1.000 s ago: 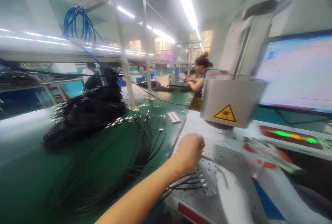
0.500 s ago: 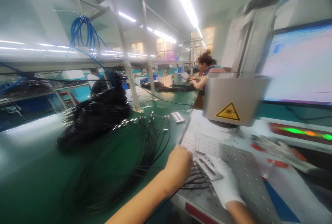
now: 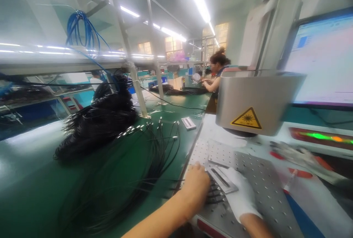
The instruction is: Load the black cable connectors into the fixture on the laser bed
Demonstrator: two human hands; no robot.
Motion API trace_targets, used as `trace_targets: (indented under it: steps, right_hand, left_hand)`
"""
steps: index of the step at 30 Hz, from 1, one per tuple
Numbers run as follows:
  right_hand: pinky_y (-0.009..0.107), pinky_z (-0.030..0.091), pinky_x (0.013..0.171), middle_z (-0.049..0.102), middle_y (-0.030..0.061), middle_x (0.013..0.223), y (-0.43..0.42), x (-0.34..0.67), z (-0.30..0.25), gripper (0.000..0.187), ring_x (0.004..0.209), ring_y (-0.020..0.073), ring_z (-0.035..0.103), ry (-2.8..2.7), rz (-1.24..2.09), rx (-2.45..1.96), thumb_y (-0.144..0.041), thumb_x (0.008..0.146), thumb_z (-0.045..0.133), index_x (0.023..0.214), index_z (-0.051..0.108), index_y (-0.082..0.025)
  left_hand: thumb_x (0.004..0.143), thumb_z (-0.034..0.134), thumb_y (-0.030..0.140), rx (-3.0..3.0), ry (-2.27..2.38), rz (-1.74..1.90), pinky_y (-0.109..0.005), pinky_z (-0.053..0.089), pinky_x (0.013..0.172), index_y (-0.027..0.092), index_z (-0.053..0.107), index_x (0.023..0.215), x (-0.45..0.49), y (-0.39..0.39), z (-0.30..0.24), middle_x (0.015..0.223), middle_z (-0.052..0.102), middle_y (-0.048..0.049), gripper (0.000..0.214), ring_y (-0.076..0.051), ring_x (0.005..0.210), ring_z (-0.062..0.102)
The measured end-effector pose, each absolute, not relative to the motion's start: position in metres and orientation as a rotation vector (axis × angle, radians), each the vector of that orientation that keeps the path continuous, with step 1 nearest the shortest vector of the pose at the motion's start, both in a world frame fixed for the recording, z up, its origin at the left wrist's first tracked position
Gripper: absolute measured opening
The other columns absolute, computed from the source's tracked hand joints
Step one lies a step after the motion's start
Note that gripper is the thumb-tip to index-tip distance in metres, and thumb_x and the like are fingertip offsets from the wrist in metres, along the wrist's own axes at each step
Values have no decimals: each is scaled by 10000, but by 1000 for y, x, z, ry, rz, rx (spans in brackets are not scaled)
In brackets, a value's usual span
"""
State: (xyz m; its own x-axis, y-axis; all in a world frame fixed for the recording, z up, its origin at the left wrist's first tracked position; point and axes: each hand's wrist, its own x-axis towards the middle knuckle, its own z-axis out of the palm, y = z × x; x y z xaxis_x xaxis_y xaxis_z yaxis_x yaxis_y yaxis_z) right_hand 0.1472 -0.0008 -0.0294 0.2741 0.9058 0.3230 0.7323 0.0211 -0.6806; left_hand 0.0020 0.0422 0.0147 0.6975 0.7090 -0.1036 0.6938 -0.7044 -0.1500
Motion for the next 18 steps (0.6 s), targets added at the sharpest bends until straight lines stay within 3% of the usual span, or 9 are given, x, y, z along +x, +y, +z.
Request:
trace_targets:
  steps: [5,10,18]
  right_hand:
    - [330,512,756,732,51,954,5,150,-39,295,878,264,668,-1452,292,-1765,-474,840,476,863,727,-321]
    - [333,490,784,710,51,836,6,148,-37,336,830,238,655,-1467,321,-1734,-433,853,423,774,696,-254]
    - [301,489,812,736,57,908,1,141,-23,325,822,221,659,-1412,408,-1641,-439,854,472,837,723,-233]
  left_hand:
    - [809,596,168,-2747,-942,468,-430,335,1059,50,687,1012,3,37,17,985,676,-176,252,-298,1058,551]
    - [839,555,172,-2709,-949,475,-429,328,1056,34,671,1079,5,30,22,1030,677,-178,300,-309,1048,546]
    - [789,604,181,-2670,-915,436,-451,292,1072,51,678,1067,4,28,14,1042,663,-190,315,-331,1040,521]
